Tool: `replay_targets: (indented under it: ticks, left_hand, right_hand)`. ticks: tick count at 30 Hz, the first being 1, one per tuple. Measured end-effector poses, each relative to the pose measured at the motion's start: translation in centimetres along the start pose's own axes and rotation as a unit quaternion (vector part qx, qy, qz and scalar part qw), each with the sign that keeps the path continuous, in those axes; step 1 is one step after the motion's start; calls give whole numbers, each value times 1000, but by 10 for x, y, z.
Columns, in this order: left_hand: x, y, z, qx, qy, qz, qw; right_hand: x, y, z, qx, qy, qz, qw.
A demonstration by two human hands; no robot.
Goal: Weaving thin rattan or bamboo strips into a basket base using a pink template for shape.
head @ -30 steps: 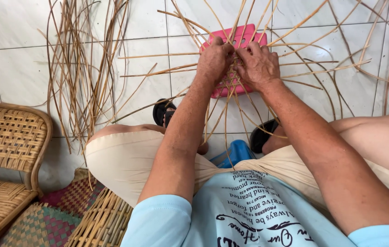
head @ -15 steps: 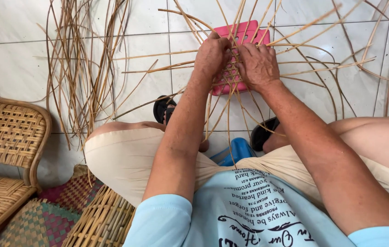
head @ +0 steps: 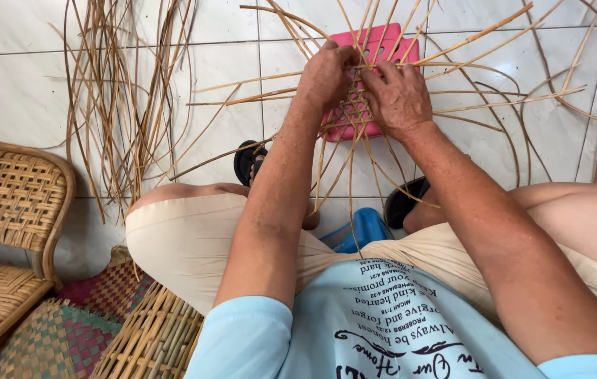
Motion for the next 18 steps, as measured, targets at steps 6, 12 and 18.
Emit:
replay_targets:
  ticks: [6, 12, 18]
  left_hand:
    - [-9, 6, 13, 56, -30, 74, 995]
    - [-8, 11, 21, 70, -40, 42, 996]
    - [-9, 16, 22, 127, -20, 93, 987]
  right_hand:
    - [-1, 0, 2, 22, -3, 9, 1000]
    - [-2, 0, -1, -4, -12, 22, 1000]
    - [0, -3, 6, -34, 9, 27, 999]
Point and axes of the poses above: each hand's wrist, its own y-axis away from the middle knuckle, its own z-axis out of the palm, x = y × z, the point moved 2 cm from there along -y, towards the middle knuckle, and after that the axes turned 14 degrees about -x, right-handed, at the moved point
